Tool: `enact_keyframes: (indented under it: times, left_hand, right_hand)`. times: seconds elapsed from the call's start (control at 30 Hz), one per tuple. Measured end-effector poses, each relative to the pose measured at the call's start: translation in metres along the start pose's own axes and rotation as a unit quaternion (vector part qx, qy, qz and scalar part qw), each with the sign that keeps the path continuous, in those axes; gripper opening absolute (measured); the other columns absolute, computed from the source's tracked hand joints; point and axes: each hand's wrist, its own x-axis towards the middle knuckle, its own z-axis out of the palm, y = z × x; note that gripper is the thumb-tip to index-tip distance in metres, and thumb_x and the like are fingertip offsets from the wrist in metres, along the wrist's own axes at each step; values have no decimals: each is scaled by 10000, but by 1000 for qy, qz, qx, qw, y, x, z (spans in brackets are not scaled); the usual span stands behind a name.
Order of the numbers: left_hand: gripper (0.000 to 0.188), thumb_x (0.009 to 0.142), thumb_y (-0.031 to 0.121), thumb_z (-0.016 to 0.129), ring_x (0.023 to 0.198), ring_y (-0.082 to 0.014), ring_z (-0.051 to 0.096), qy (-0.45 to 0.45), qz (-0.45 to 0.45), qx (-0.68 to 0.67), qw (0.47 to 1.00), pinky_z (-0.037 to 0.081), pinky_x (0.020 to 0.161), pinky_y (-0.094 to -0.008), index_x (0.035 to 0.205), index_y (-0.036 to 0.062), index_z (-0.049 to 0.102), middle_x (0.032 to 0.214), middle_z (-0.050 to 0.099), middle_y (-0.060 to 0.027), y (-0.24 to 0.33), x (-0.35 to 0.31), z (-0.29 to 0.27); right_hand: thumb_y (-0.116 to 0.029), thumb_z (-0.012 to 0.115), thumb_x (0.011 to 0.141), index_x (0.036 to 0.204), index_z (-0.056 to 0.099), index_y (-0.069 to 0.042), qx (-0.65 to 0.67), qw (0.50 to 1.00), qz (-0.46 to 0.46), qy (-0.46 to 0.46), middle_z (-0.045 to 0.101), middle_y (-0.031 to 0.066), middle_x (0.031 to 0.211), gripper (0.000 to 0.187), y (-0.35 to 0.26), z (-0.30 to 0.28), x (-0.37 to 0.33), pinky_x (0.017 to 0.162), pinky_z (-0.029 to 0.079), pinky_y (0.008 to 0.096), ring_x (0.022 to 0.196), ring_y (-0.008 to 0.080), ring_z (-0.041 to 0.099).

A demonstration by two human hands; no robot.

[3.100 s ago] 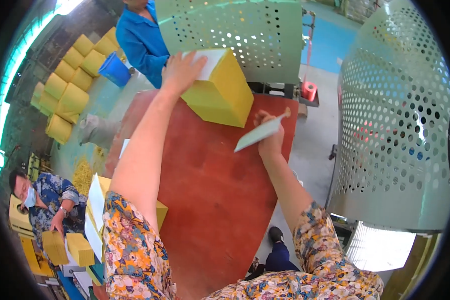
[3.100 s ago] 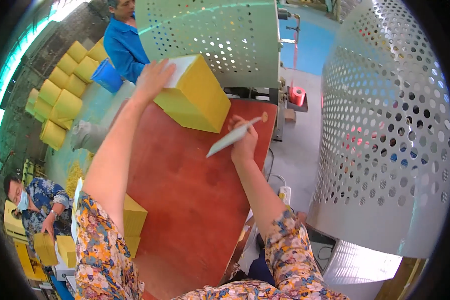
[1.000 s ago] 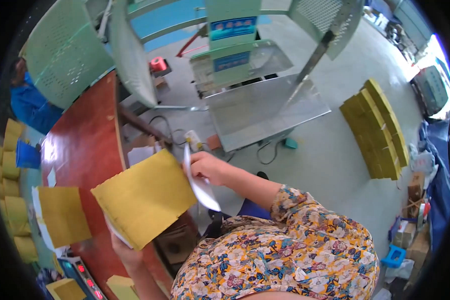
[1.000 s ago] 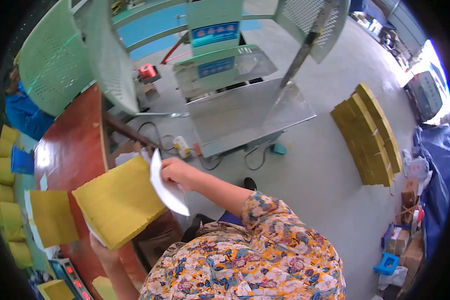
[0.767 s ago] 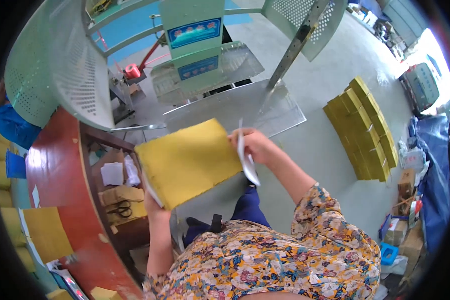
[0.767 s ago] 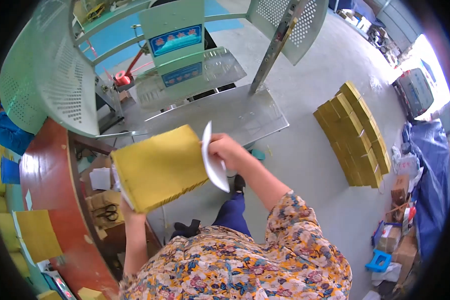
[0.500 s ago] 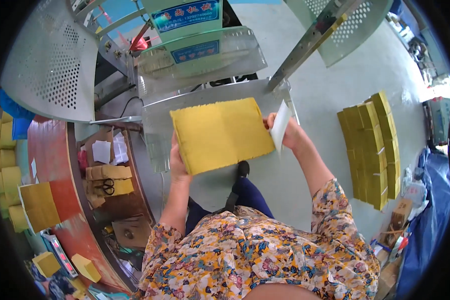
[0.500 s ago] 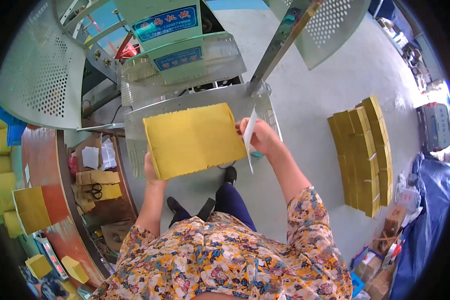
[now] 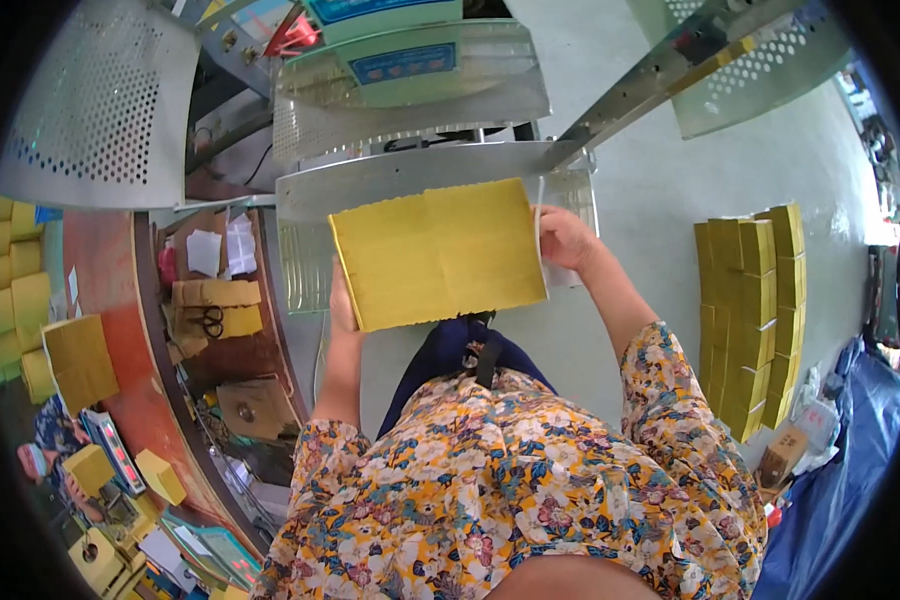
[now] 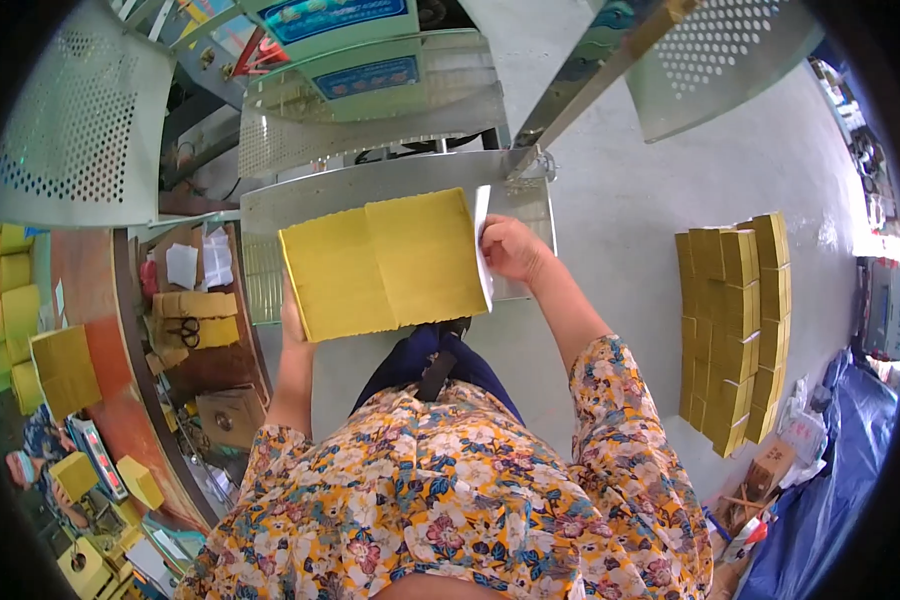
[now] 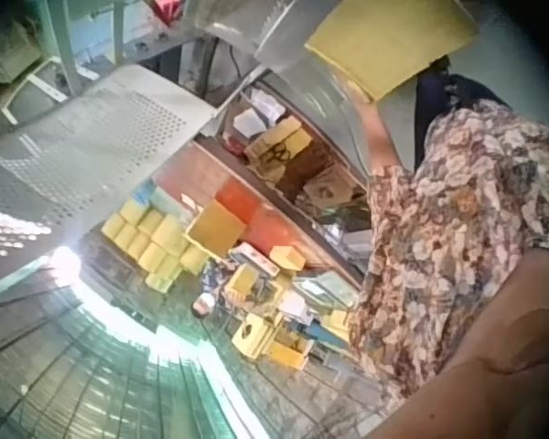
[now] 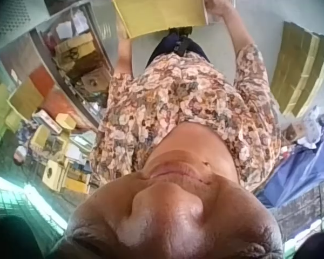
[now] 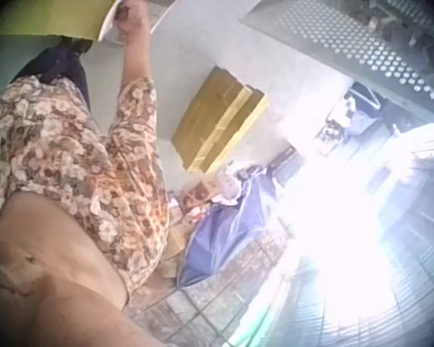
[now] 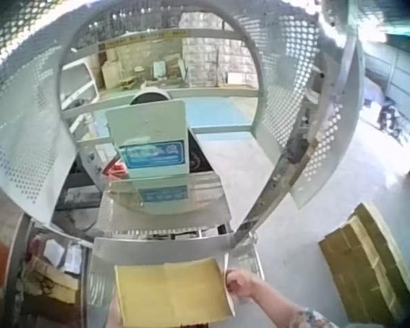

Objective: Gathering stacks of yellow paper, applying a protective sheet, and using a machine to apply a plastic band for bundling, then stacking the bundles.

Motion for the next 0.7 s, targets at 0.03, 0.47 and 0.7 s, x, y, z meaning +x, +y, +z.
enact_keyframes:
  times: [0.03,0.47,0.7]
  left_hand:
    - [578,1026,503,293,1120,-194,564,-5,2,-37,999,490,937,-343,1365,56,432,1235,556,-85,7,0,6]
    - [554,1017,370,419,1328,-184,372,13,87,-15,996,307,1101,-347,1498,129,287,1440,392,-59,41,8,37]
    - [606,989,413,452,1304,-230,421,15,67,-7,998,368,1069,-383,1505,154,267,1421,412,-65,46,8,50]
  right_hand:
    - [20,473,695,932,609,-34,-55,996,2,76,630,67,878,279,-6,11,-3,718,499,322,787,176,613]
    - [41,474,808,1229,529,45,-136,945,-130,267,645,153,1057,424,33,33,-9,783,531,299,940,199,636]
    - [81,444,762,1253,553,11,-116,927,-173,311,641,193,1111,509,41,40,-5,808,519,330,944,251,637]
